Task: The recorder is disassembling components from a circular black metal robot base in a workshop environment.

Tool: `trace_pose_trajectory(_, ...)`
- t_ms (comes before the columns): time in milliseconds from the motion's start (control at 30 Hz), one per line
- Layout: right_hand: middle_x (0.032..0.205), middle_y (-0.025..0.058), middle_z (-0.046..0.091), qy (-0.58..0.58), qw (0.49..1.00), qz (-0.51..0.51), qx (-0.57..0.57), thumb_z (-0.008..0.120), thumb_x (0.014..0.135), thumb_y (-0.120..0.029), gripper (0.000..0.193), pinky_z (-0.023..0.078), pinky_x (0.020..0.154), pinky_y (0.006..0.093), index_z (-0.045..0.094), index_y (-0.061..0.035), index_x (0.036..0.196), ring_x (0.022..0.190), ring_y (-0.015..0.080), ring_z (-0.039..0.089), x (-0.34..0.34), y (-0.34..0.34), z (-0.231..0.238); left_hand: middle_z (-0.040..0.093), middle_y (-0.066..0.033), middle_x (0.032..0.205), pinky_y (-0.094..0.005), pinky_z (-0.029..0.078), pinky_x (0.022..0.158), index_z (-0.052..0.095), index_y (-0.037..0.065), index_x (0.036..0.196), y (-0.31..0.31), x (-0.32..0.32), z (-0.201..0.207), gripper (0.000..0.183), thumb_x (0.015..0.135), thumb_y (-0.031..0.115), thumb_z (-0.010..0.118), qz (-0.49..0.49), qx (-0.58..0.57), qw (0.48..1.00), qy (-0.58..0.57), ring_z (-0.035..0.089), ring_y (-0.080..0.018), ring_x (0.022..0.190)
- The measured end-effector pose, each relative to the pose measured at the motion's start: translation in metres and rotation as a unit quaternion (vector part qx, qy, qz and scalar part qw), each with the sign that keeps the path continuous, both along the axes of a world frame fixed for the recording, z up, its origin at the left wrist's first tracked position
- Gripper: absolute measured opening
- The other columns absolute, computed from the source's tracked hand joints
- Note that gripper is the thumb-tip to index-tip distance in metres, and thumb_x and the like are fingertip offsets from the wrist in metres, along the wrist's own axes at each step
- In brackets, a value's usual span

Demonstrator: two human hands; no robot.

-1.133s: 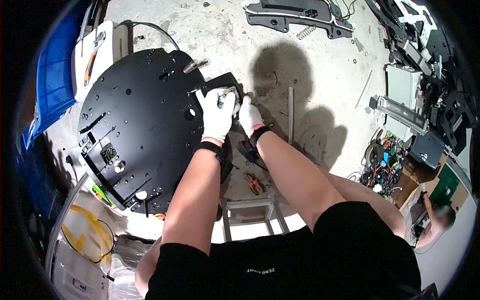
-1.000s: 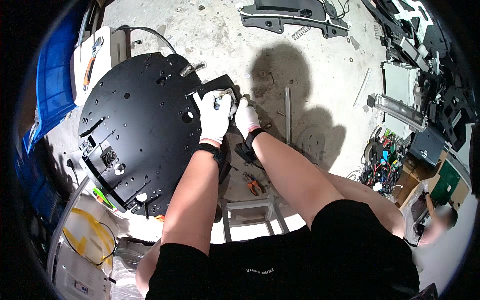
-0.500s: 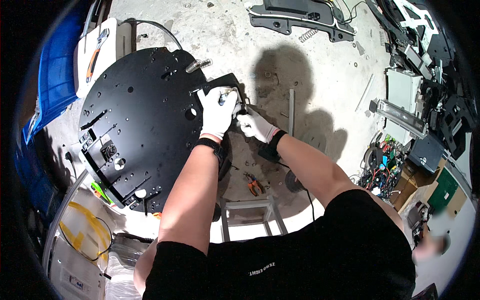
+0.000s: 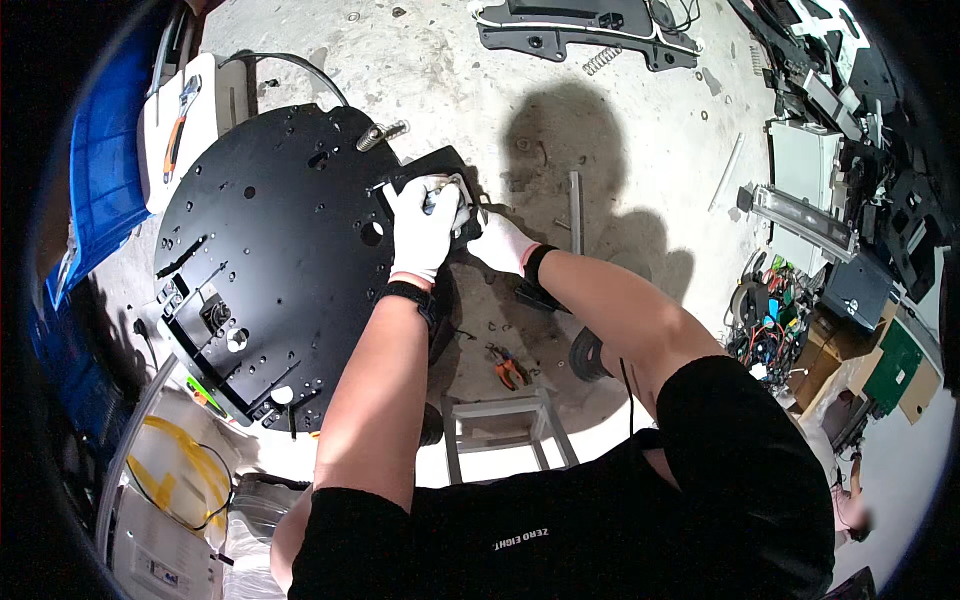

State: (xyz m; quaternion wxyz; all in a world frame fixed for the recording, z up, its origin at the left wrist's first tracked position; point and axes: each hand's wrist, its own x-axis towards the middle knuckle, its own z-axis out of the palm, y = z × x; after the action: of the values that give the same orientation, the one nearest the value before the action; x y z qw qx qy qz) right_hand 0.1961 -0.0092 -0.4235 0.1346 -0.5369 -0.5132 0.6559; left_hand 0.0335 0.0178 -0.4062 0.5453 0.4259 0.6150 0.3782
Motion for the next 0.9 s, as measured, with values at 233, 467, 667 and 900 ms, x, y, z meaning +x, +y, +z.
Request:
trace_pose_trajectory(233, 0.100, 0.0205, 0.071, -0.086, 0.990, 0.104, 0.047, 0.064, 0.085, -0.010, 0.023, 0.054, 0.087, 0.0422, 0.065, -0.0016, 0.107, 0.099, 0.0359, 0.068, 0.014, 0.011, -0.026, 0.069, -0.0040, 0.093, -0.0257, 0.050, 0.075, 0.066, 0.000, 0.108, 0.016, 0.010, 0.034, 0.019, 0.102, 0.018, 0.061, 0.011, -0.100, 0.993, -0.062, 0.061, -0.0106, 0.083)
trace_pose_trajectory(467, 0.105, 0.0225, 0.071, -0.104, 0.982, 0.151, 0.039, 0.074, 0.083, -0.017, 0.035, 0.055, 0.090, 0.0437, 0.064, 0.0005, 0.111, 0.103, 0.0369, 0.068, 0.019, 0.015, -0.038, 0.064, -0.0052, 0.081, -0.0270, 0.047, 0.060, 0.063, 0.002, 0.105, 0.014, 0.000, 0.005, 0.015, 0.101, 0.016, 0.062, 0.020, -0.076, 0.994, -0.070, 0.056, -0.0109, 0.063)
trace_pose_trajectory(667, 0.106, 0.0223, 0.071, -0.159, 0.960, 0.187, 0.132, 0.075, 0.083, -0.021, 0.036, 0.055, 0.088, 0.0438, 0.064, -0.0005, 0.111, 0.102, 0.0372, 0.069, 0.055, 0.018, -0.064, 0.063, -0.0046, 0.080, -0.0263, 0.047, 0.056, 0.064, 0.001, 0.108, 0.022, 0.031, 0.016, 0.017, 0.100, 0.017, 0.065, 0.043, -0.078, 0.984, -0.157, 0.057, -0.0113, 0.065)
trace_pose_trajectory(900, 0.098, 0.0178, 0.072, -0.100, 0.932, 0.336, 0.092, 0.070, 0.091, -0.012, 0.021, 0.054, 0.081, 0.0362, 0.066, -0.0028, 0.109, 0.085, 0.0266, 0.068, 0.030, 0.064, -0.017, 0.065, -0.0073, 0.087, -0.0261, 0.049, 0.060, 0.063, 0.001, 0.109, 0.009, -0.008, 0.013, 0.019, 0.100, 0.018, 0.064, 0.053, -0.091, 0.988, -0.110, 0.058, -0.0106, 0.070)
